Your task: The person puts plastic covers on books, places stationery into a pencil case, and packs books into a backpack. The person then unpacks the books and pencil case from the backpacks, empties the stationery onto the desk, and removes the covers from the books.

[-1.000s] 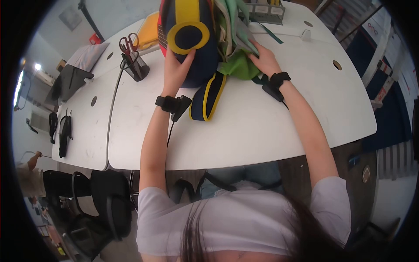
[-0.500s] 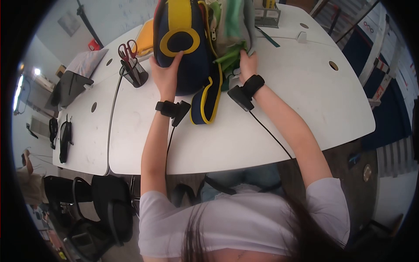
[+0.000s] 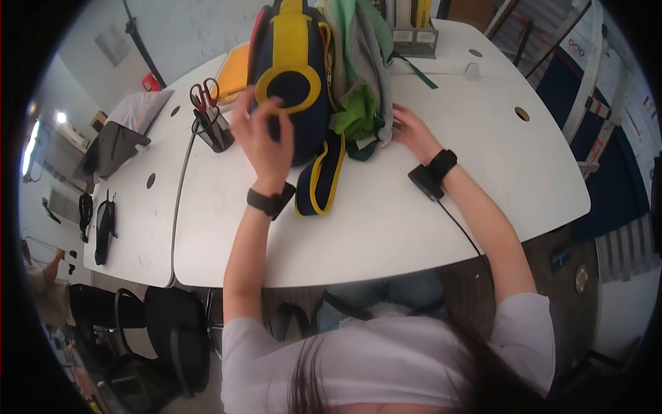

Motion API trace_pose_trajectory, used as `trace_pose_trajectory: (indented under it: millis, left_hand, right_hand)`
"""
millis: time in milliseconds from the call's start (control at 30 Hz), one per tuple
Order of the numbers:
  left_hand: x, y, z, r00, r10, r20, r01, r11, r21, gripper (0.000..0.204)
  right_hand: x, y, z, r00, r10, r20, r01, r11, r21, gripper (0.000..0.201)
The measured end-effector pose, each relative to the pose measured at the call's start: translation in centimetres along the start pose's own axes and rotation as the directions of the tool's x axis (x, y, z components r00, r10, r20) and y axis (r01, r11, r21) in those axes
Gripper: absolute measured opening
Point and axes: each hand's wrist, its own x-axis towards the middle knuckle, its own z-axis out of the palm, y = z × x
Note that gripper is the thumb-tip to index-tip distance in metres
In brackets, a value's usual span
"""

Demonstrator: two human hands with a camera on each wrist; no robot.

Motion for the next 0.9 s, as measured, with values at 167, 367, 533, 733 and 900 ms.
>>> trace_pose_trajectory:
  millis: [167,367,533,733,900]
  left_hand:
    - [-1.4,2.1,0.6,0.904,0.127,0.408,-0.162,0.985,0.052,0.014]
    - [-2.6,1.6,0.2,0.817,0.125,0.564,-0.160,0.987,0.013,0.024]
    - [-3.3,0.5,0.3,0.998,0.028,0.061,-0.035,0.992,0.119,0.048]
    - [-3.5,-2.9,0.8,0.821,-0.520,0.234,0.567,0.700,-0.434,0.069]
    - [-2.9,-4.1,0.4,0.660,-0.682,0.315,0.681,0.365,-0.635,0.055]
  right_hand:
    - [-0.4,1.2,0.5,0.996,-0.030,-0.085,0.028,0.999,-0.025,0.061]
    - [-0.8,1.9,1.3,0.990,-0.134,-0.047,0.116,0.956,-0.268,0.063]
    - [-0.2,2.0,0.6,0.965,-0.251,-0.072,0.192,0.869,-0.457,0.066]
    - [0.4,1.6,-0.5,0.991,-0.128,-0.035,0.105,0.915,-0.390,0.058]
    - [0.3,1.7,-0.5,0.991,-0.120,-0.064,0.097,0.953,-0.286,0.050]
